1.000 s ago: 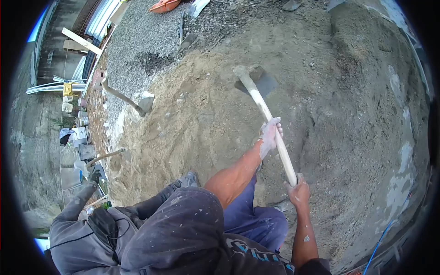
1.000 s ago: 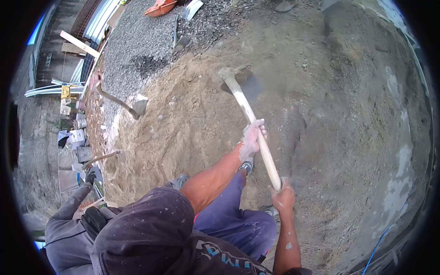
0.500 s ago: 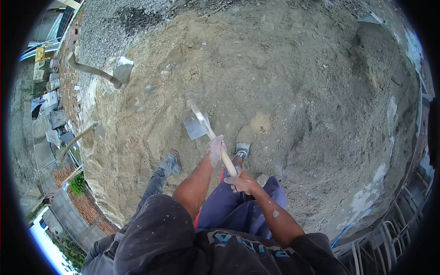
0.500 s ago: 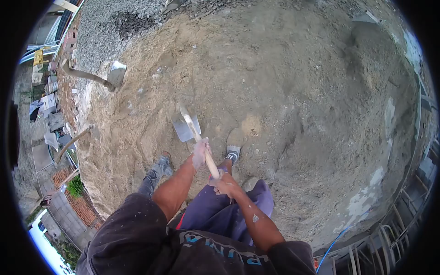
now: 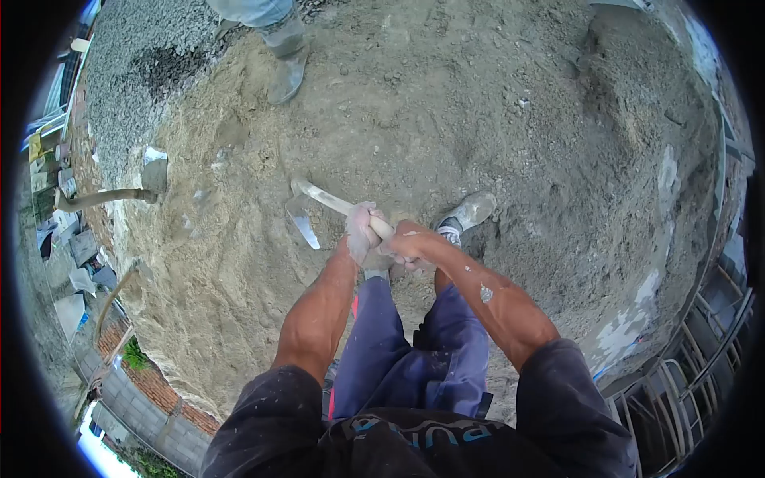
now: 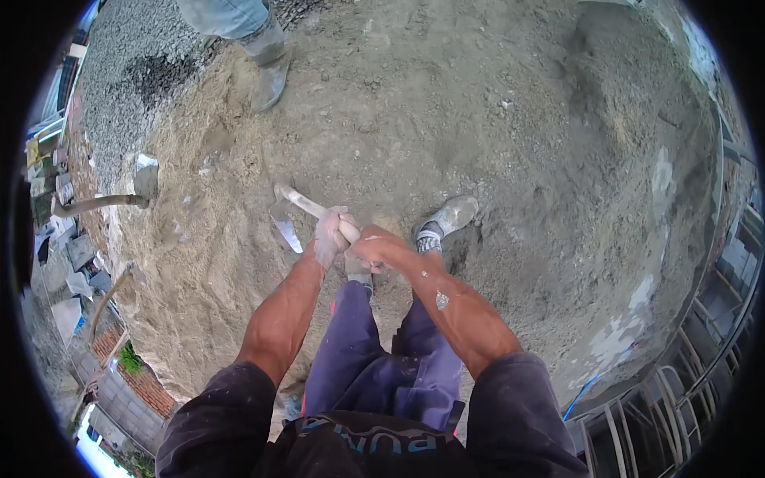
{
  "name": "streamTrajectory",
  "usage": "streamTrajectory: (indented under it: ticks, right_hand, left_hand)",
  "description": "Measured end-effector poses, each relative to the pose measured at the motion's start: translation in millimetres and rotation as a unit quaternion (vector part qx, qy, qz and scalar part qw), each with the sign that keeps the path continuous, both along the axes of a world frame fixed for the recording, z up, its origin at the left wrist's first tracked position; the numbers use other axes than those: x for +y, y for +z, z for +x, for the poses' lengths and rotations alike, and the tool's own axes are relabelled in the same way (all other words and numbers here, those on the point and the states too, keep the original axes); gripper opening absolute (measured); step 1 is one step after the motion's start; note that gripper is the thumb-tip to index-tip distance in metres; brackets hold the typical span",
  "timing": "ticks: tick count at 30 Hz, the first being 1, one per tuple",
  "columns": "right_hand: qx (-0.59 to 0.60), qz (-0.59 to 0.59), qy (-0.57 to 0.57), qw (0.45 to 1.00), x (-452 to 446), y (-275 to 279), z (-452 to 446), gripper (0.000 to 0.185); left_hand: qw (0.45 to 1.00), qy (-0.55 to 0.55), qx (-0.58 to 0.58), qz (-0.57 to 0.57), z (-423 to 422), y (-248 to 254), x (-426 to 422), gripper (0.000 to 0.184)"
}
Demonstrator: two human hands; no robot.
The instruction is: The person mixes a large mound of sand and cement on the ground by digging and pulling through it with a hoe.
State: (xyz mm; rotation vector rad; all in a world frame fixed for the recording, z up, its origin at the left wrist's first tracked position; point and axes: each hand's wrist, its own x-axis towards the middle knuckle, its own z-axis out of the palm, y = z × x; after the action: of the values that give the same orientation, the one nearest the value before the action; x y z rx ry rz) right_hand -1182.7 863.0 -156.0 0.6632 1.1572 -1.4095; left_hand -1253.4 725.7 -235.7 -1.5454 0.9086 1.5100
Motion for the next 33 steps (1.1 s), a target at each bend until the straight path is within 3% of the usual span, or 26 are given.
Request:
streamTrajectory:
  ticks: [4,7,9,12,16,18,22,24,25,27,29,30,33]
  right_hand:
    - [-0.005,0.019,-0.061,0.998,96.8,-0.9,36.5,0.03]
    - [0.015,0.062,-0.026,0.998,192.2,64.1,25.4,0.03]
    - [0.035,0.097,-0.06,0.993,246.2,71.3,42.6,0.031]
    - [0.066,0.151,-0.021,0.986,306.8,93.6,59.6,0.03]
    - [0.026,0.229,-0.068,0.971,366.1,128.8,80.0,0.029]
    - [0.013,0.271,-0.15,0.951,384.5,163.8,107.8,0.032]
    - [-0.055,0.399,-0.03,0.915,424.0,287.4,149.3,0.042]
    - [-0.013,0.469,0.007,0.883,435.8,333.9,204.7,0.061]
    - [-0.034,0.464,-0.002,0.885,440.0,346.4,211.0,0.062]
    - [-0.099,0.464,-0.038,0.88,435.7,380.4,222.4,0.065]
    - [-0.158,0.457,-0.025,0.875,417.8,374.5,223.3,0.065]
    - [-0.108,0.398,-0.144,0.899,402.8,353.9,221.0,0.062]
    - [-0.01,0.284,-0.229,0.931,337.5,273.4,132.3,0.074]
  left_hand:
    - [0.999,0.007,-0.015,0.045,19.9,18.4,113.6,0.022]
    - [0.995,-0.014,-0.02,0.092,28.7,30.5,203.7,0.024]
    - [0.994,-0.026,-0.014,0.105,42.6,33.7,266.8,0.024]
    - [0.981,-0.036,-0.021,0.188,53.7,44.6,332.6,0.025]
    - [0.962,-0.098,-0.049,0.25,77.7,64.1,429.3,0.025]
    - [0.949,-0.07,-0.076,0.298,97.0,78.0,456.1,0.02]
    - [0.959,-0.059,-0.071,0.267,120.6,112.3,515.1,0.014]
    - [0.936,-0.082,-0.134,0.315,140.0,159.3,535.9,0.014]
    - [0.921,-0.13,-0.114,0.348,168.6,171.2,545.5,0.014]
    - [0.919,-0.128,-0.102,0.36,188.5,190.1,553.5,0.012]
    - [0.915,-0.155,-0.112,0.356,165.6,198.6,537.8,0.013]
    - [0.914,-0.194,-0.076,0.349,139.7,186.9,523.0,0.015]
    - [0.932,-0.3,0.006,0.203,16.7,142.8,464.7,0.017]
